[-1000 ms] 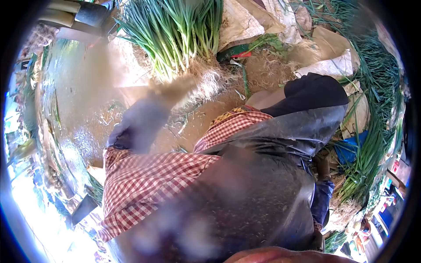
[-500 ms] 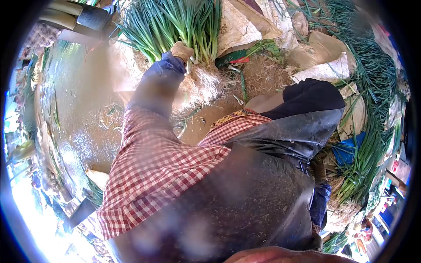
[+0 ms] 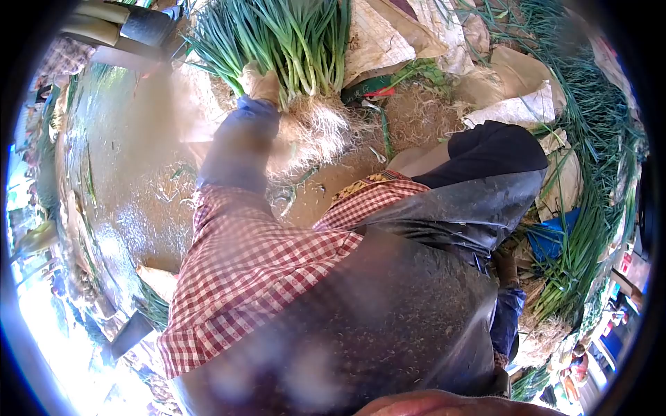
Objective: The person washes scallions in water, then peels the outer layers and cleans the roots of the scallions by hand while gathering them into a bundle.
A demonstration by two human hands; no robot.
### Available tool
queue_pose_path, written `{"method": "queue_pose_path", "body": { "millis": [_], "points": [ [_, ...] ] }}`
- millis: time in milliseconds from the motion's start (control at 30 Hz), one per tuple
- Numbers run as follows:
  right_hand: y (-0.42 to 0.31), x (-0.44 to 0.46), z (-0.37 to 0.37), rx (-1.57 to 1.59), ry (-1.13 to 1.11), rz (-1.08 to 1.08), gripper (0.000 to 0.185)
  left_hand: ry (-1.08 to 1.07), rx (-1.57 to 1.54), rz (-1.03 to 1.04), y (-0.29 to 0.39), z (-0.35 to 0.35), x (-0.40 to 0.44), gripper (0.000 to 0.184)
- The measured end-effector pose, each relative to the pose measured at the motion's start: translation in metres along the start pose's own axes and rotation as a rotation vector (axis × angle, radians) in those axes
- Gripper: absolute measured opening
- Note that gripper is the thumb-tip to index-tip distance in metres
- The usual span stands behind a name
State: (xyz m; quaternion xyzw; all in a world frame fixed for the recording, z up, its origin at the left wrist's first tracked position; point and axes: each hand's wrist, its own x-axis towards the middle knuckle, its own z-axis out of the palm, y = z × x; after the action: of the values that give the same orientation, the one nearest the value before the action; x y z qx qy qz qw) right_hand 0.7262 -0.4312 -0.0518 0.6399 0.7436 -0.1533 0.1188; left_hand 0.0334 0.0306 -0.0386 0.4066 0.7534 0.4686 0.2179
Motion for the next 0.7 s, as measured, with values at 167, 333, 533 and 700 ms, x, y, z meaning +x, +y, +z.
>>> {"method": "queue_pose_path", "body": {
  "millis": [167,333,533,700],
  "points": [
    [-0.004,-0.001,0.008,0.33,-0.05,0.219,0.025,-0.619,0.389,-0.006,0.016,0.0,-0.014,0.033],
    [-0.027,0.011,-0.019,0.503,-0.133,0.366,0.026,-0.719,0.822,0.0,0.026,0.026,-0.017,0.045],
    [-0.027,0.013,-0.025,-0.068,-0.242,0.05,0.026,-0.67,0.758,-0.139,0.025,0.022,-0.008,0.031],
    [-0.024,0.01,-0.022,0.025,-0.319,0.167,0.033,-0.436,-0.568,-0.399,-0.018,0.01,-0.005,0.036]
  ]
}}
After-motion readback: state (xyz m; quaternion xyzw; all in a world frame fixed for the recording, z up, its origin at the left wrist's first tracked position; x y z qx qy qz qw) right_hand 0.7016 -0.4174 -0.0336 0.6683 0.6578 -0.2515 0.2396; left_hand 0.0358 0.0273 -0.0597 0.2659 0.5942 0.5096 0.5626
